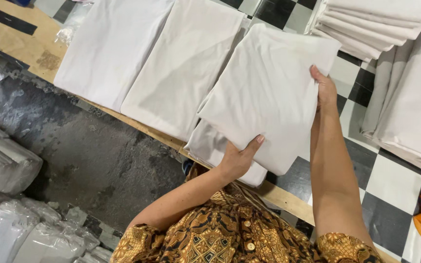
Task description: The person folds white fabric items on a wooden table, stacking them into neat piles. They then wrap a stack of the folded items in a clear plastic bag and secure it using a handheld tape dispenser.
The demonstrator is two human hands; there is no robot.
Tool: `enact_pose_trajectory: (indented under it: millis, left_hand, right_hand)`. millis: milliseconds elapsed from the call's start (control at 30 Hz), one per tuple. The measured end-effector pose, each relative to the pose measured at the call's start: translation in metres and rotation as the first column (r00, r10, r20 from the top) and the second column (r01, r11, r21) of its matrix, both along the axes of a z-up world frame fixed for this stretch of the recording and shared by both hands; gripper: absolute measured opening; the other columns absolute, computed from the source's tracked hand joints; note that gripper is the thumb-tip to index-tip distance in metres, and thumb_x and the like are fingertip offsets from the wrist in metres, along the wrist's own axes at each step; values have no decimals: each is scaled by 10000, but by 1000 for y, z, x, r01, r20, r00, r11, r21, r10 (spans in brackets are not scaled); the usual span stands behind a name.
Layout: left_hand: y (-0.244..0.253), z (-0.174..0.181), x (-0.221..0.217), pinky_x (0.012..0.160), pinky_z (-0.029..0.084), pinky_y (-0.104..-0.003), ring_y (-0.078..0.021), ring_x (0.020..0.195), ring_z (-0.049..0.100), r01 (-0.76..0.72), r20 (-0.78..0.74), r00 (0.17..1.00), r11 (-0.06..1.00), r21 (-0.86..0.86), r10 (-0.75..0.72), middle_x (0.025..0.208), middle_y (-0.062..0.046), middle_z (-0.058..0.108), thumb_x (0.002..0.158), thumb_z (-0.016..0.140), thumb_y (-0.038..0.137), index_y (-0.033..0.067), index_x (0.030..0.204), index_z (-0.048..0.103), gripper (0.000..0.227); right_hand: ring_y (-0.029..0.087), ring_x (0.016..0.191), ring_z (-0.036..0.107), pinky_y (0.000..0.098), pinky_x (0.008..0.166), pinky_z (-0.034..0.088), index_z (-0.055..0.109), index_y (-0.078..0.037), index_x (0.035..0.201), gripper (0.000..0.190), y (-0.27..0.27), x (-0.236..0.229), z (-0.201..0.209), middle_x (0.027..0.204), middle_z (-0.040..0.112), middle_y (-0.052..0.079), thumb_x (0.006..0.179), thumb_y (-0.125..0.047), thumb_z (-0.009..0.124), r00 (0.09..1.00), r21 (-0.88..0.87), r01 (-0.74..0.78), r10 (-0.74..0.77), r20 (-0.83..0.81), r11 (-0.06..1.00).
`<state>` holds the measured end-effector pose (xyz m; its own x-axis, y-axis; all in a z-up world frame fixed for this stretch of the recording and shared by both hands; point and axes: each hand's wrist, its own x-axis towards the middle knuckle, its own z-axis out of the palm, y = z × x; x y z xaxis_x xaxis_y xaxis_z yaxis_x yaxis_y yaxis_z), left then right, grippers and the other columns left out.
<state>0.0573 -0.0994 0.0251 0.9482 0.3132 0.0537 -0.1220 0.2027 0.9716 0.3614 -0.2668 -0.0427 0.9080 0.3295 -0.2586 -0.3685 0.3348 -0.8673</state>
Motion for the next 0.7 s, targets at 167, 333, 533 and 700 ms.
enact_pose_trajectory:
  millis: [167,333,533,700]
  left_hand:
    - [10,-39,-49,910,577,-356,-269,1057,692,-2,-240,971,1000,-5,0,1118,-232,724,1037,626,341,-106,1165,655,466]
    - [27,-68,-84,907,599,-369,-309,1130,740,52,-495,852,968,-246,-172,1232,-228,713,1011,562,421,-42,1197,635,504]
    - [30,-75,-98,636,532,-369,-354,694,676,392,-666,691,920,21,-279,856,-258,773,1044,479,512,-18,875,794,639]
    - [67,-63,-104,684,602,-338,-240,737,738,462,-598,664,875,-143,-449,886,-161,804,1032,419,507,46,929,787,598]
  right_hand:
    - [310,1130,697,458,971,613,494,-6,1410,516,11,-13,-3,1264,675,167,941,-106,684,998,259,31,-44,44,965]
    - [269,1092,698,416,945,594,547,52,1352,429,0,-12,-70,1254,693,161,985,-106,703,988,-182,145,-131,86,973]
    - [255,1015,696,392,897,552,650,14,1246,317,4,22,-76,1155,744,153,1044,-212,741,916,-613,287,-23,402,736]
    - [358,1157,619,462,978,482,561,-36,1311,348,-27,107,-55,1224,659,150,1043,-191,721,631,-653,713,172,757,256]
